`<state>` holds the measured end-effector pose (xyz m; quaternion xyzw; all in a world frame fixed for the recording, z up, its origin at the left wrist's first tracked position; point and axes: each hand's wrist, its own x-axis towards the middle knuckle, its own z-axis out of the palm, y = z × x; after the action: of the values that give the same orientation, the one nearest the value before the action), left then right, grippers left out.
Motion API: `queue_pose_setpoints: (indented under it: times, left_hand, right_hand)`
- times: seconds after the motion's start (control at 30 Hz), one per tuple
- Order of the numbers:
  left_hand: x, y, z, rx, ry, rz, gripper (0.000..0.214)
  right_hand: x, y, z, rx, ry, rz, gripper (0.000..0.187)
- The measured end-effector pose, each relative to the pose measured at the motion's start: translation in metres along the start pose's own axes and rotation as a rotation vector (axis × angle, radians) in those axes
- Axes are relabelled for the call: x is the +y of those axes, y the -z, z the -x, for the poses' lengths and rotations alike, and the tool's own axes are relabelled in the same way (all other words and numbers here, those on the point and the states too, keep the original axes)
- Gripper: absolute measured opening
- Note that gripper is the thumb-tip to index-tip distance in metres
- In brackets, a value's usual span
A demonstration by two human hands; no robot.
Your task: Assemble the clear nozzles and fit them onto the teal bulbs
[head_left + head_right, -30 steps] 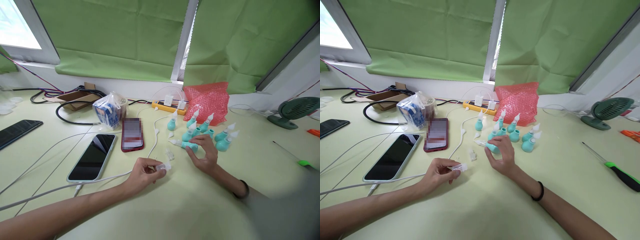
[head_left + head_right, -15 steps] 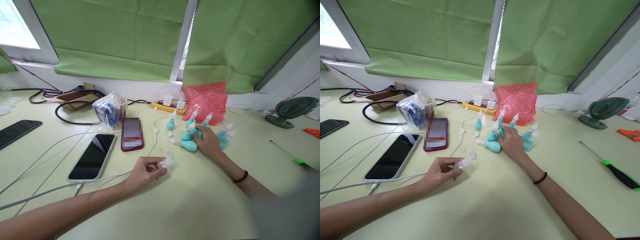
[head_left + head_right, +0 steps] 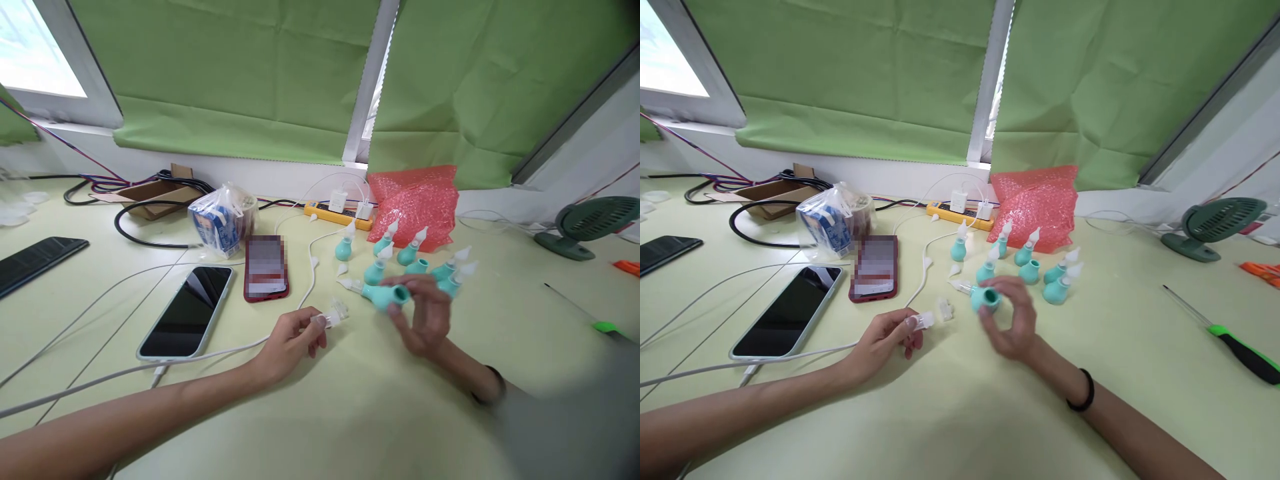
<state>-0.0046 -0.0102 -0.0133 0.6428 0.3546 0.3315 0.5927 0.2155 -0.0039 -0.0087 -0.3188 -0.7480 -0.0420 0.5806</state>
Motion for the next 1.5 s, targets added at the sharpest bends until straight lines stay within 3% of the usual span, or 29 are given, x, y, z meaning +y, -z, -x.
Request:
queue_pose_setpoints:
  times: [0.1, 0.2, 0.3, 0.47, 0.67, 1.13, 1.27, 1.33, 1.4, 1.5]
  left_hand:
    - [-0.004, 0.000, 0.001, -0.008, -0.028, -0.040, 0.038]
    - [-0.007, 0.000, 0.002, -0.001, -0.029, -0.113, 0.042]
    - [-0.008, 0.000, 0.003, 0.010, -0.030, -0.164, 0.043]
    - [-0.005, 0.000, 0.003, -0.014, -0.049, -0.216, 0.043]
    - [-0.004, 0.001, 0.001, -0.143, -0.043, -0.253, 0.039]
    - [0.003, -0.001, 0.003, -0.167, -0.063, -0.363, 0.030]
    - [0.001, -0.003, 0.007, -0.212, -0.173, -0.475, 0.009]
    - [0.000, -0.004, 0.010, -0.256, -0.262, -0.554, 0.010]
    - [0.000, -0.005, 0.011, -0.252, -0.283, -0.606, 0.011]
    - [0.002, -0.006, 0.010, -0.160, -0.177, -0.597, 0.014]
  right_hand:
    - [-0.026, -0.009, 0.009, -0.482, -0.031, -0.005, 0.042]
    - [-0.032, -0.013, 0.013, -0.680, -0.006, -0.053, 0.039]
    - [-0.028, -0.015, 0.015, -0.657, -0.029, -0.075, 0.035]
    - [-0.027, -0.014, 0.017, -0.477, -0.099, -0.033, 0.033]
    - [-0.033, -0.014, 0.016, -0.540, -0.081, -0.032, 0.033]
    - [-0.032, -0.018, 0.026, -0.454, 0.043, 0.142, 0.026]
    - [-0.043, -0.020, 0.026, -0.536, 0.119, 0.158, 0.021]
    - [-0.049, -0.023, 0.027, -0.587, 0.165, 0.155, 0.021]
    - [-0.050, -0.027, 0.027, -0.577, 0.120, 0.130, 0.020]
    - [-0.048, -0.032, 0.024, -0.455, -0.074, 0.047, 0.016]
